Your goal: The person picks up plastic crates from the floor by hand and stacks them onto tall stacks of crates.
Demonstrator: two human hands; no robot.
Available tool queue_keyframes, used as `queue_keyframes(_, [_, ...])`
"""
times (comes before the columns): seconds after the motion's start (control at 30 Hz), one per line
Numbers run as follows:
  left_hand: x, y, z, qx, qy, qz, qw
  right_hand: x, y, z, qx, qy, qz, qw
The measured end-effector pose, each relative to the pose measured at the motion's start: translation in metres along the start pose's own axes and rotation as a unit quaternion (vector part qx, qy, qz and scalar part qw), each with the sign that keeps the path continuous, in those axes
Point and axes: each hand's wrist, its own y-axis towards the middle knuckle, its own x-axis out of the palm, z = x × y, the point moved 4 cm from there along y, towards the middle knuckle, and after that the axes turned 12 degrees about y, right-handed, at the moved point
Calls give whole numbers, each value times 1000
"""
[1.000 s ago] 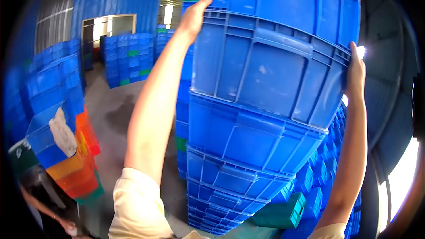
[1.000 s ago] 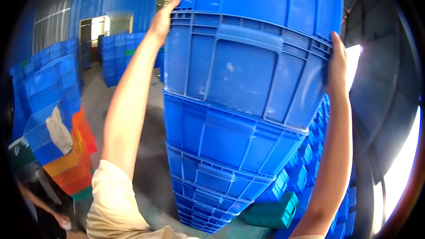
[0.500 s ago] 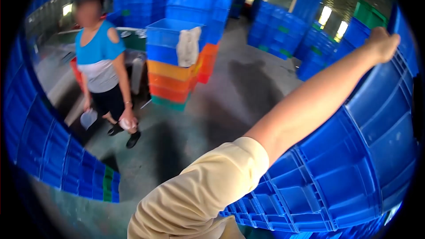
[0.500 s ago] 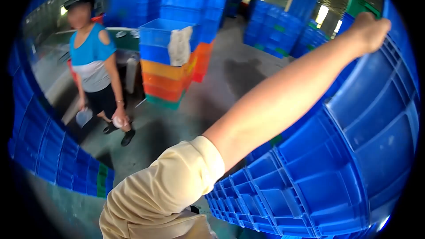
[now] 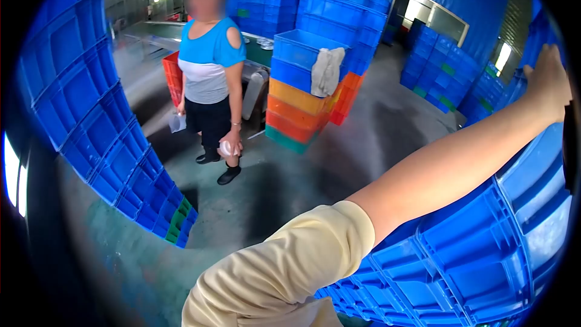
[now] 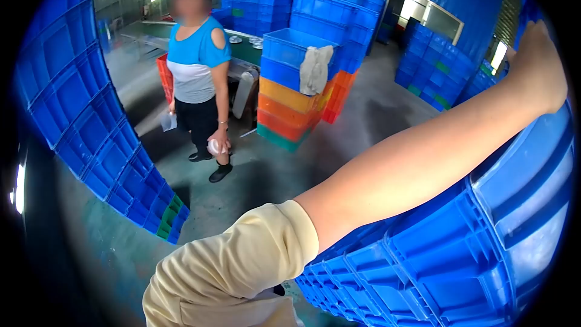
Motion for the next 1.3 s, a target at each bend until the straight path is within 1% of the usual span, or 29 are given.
queue_keyframes(0.07, [10,17,-23,49,-41,105,992,1,-2,0,10,4,0,1000])
queue_keyframes(0.13, [-6,18,-20,77,-59,162,982,2,-3,0,19,11,-2,1000])
queue_keyframes(0.2, [-20,13,-17,51,5,107,993,1,-5,-3,26,11,0,1000])
queue_keyframes(0.23, [-22,13,-16,55,5,107,993,0,-7,-3,31,9,2,999])
queue_keyframes(0.3, [-28,15,-18,57,87,135,985,2,-12,-6,45,0,11,999])
queue_keyframes(0.33, [-32,19,-21,48,88,152,983,4,-14,-8,50,-2,17,999])
queue_keyframes(0.37, [-36,24,-26,105,66,180,976,3,-10,-7,57,-7,21,998])
queue_keyframes(0.4, [-39,29,-36,112,40,183,976,-6,17,12,19,33,-68,997])
queue_keyframes(0.5, [-40,45,-55,145,-27,197,969,7,-6,-7,7,15,-75,997])
queue_keyframes(0.53, [-43,47,-60,99,-32,151,983,10,2,-5,-1,49,-87,995])
queue_keyframes(0.57, [-48,44,-60,100,-33,153,983,11,5,-2,-3,50,-88,995])
queue_keyframes(0.63, [-55,37,-57,93,-6,168,981,13,4,-1,-26,97,-58,993])
queue_keyframes(0.67, [-59,29,-55,65,-16,125,990,13,6,1,1,73,-68,995])
queue_keyframes(0.7, [-57,21,-56,64,-17,125,990,12,10,5,1,72,-68,995])
queue_keyframes(0.77, [-63,-2,-64,77,53,182,979,10,8,0,-8,38,-48,998])
queue_keyframes(0.8, [-61,-17,-71,62,65,152,984,9,-1,-5,25,31,-50,998])
queue_keyframes(0.83, [-61,-35,-80,47,79,123,988,10,-8,-12,27,35,-51,998])
queue_keyframes(0.9, [-58,-69,-104,-9,69,3,998,8,-17,-20,57,2,-58,997])
queue_keyframes(0.93, [-60,-87,-114,-27,98,-23,995,4,-14,-15,57,5,-56,997])
queue_keyframes(0.97, [-64,-105,-118,-45,125,-50,990,2,-7,-6,38,-15,-93,995])
queue_keyframes(1.0, [-70,-121,-120,-65,136,-54,987,-1,-1,1,18,-36,-130,991])
queue_keyframes(1.03, [-75,-136,-116,-85,147,-59,984,-7,-6,-5,18,-34,-125,991])
queue_keyframes(1.1, [-70,-155,-111,-110,-10,-51,993,-16,-26,-23,-11,-235,-136,962])
queue_keyframes(1.13, [-60,-167,-124,-123,-30,-21,992,-20,-37,-29,-8,-232,-135,963])
queue_keyframes(1.17, [-63,-177,-119,-108,25,42,993,-23,-48,-42,-89,-219,-119,964])
queue_keyframes(1.23, [-66,-185,-117,-115,106,48,987,-28,-66,-60,-248,-190,-84,946])
queue_keyframes(1.27, [-67,-185,-117,-115,111,45,986,-30,-69,-59,-300,-83,-124,942])
queue_keyframes(1.3, [-67,-183,-116,-99,103,53,988,-32,-72,-58,-346,26,-162,924])
